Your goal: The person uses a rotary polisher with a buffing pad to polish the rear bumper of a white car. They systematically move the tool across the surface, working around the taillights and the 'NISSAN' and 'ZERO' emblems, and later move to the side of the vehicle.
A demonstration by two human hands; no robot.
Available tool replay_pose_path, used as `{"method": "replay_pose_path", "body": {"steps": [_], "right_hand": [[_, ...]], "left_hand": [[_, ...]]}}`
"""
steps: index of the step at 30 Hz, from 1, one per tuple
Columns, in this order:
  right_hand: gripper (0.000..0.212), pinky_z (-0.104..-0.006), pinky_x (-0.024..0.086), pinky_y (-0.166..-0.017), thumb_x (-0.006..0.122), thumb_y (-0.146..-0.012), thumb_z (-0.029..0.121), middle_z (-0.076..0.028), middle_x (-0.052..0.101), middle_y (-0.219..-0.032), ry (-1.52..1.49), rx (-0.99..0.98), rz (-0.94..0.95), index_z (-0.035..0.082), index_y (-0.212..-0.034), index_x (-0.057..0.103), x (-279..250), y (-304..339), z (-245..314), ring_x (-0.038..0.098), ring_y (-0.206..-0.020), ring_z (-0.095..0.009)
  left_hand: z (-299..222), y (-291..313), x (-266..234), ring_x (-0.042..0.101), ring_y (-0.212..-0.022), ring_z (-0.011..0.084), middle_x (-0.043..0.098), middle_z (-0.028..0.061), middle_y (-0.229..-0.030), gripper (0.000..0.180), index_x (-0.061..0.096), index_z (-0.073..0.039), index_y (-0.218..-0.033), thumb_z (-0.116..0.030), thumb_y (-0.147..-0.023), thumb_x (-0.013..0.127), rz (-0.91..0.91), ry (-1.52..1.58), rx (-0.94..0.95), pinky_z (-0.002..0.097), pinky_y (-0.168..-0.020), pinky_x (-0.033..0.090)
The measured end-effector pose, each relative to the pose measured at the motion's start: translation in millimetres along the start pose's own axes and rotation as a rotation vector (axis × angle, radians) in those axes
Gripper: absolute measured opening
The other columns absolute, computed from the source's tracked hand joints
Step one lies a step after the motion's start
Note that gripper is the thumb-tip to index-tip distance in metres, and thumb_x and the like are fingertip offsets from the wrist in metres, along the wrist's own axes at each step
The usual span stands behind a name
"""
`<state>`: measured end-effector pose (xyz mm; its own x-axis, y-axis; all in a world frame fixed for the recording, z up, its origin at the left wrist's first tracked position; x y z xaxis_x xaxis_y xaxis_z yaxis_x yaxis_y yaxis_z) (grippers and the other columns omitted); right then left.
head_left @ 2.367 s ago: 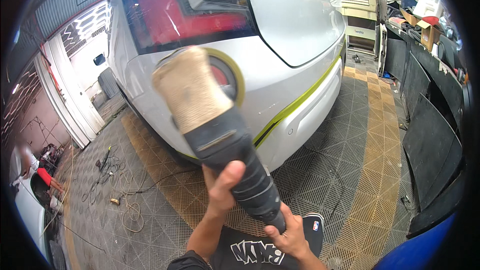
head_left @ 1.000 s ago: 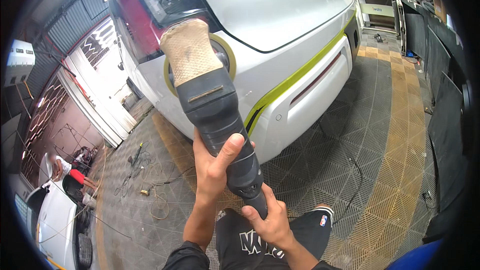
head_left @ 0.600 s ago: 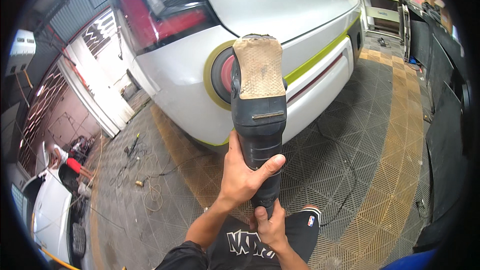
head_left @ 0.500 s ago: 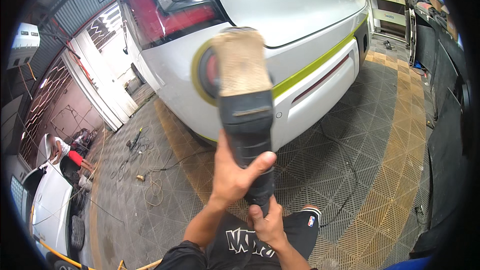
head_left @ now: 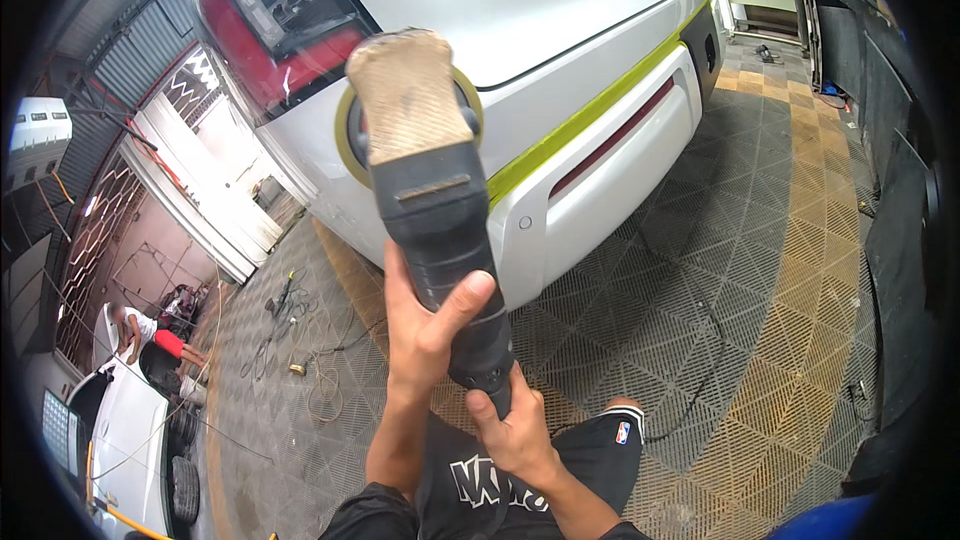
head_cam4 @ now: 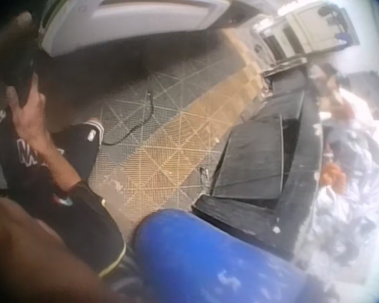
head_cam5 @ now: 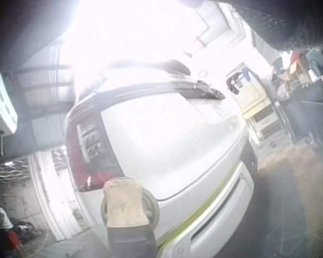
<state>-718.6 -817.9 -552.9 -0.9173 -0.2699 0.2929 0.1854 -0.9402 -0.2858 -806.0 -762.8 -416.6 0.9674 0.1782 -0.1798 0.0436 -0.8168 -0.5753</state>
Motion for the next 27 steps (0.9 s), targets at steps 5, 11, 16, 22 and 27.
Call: {"method": "replay_pose_path", "body": {"steps": [5, 11, 16, 22, 27], "right_hand": [[0.073, -0.0426, 0.057, -0.073, 0.064, -0.094, 0.057, -0.025, 0.072, -0.087, 0.055, 0.095, 0.196, -0.005, -0.131, 0.052, -25, -14, 25, 0.075, -0.085, -0.037], [0.078, -0.0393, 0.057, -0.071, 0.064, -0.093, 0.059, -0.021, 0.072, -0.084, -0.106, 0.058, -0.023, -0.007, -0.133, 0.051, -7, 25, -33, 0.074, -0.080, -0.029], [0.079, -0.0363, 0.055, -0.063, 0.064, -0.095, 0.055, -0.020, 0.071, -0.079, -0.042, -0.033, 0.032, -0.011, -0.136, 0.048, -11, 14, -21, 0.073, -0.069, -0.026], [0.079, -0.0354, 0.054, -0.061, 0.065, -0.094, 0.056, -0.016, 0.070, -0.075, -0.011, 0.032, 0.047, -0.011, -0.134, 0.050, -21, 14, -21, 0.072, -0.067, -0.025], [0.076, -0.0350, 0.054, -0.063, 0.065, -0.094, 0.058, -0.013, 0.070, -0.075, -0.033, 0.133, -0.067, -0.008, -0.129, 0.053, -26, 26, -24, 0.072, -0.070, -0.022]], "left_hand": [[-7, 14, 0, 0.067, -0.085, 0.0220, 0.060, 0.0138, -0.105, 0.066, 0.040, 0.000, -0.137, -0.019, -0.085, 0.077, -0.174, 0.071, -0.086, 0.0337, -0.077, 0.057], [7, 21, 21, 0.061, -0.102, 0.0214, 0.059, 0.0134, -0.119, 0.078, 0.039, 0.002, -0.138, -0.027, -0.081, 0.084, 0.106, -0.124, -0.079, 0.0356, -0.092, 0.050], [9, 27, 5, 0.063, -0.098, 0.0200, 0.063, 0.0117, -0.108, 0.069, 0.041, 0.000, -0.136, -0.019, -0.083, 0.081, -0.052, -0.058, -0.099, 0.0349, -0.088, 0.052], [6, 28, 11, 0.062, -0.098, 0.0191, 0.060, 0.0111, -0.111, 0.066, 0.041, 0.000, -0.136, -0.016, -0.084, 0.079, -0.080, -0.042, -0.056, 0.0329, -0.086, 0.052], [19, 19, 30, 0.063, -0.095, 0.0185, 0.062, 0.0124, -0.111, 0.072, 0.040, 0.002, -0.134, -0.024, -0.083, 0.084, 0.094, -0.046, -0.116, 0.0331, -0.085, 0.053]]}}
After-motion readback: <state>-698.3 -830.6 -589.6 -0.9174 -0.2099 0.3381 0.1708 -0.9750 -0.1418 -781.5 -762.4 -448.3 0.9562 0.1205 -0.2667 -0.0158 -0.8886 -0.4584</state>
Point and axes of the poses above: each hand's wrist, its own y-axis away from the middle knuckle, its own x-axis out of the palm, z = x × y, the point moved 1 cm from there along -y, towards the middle knuckle
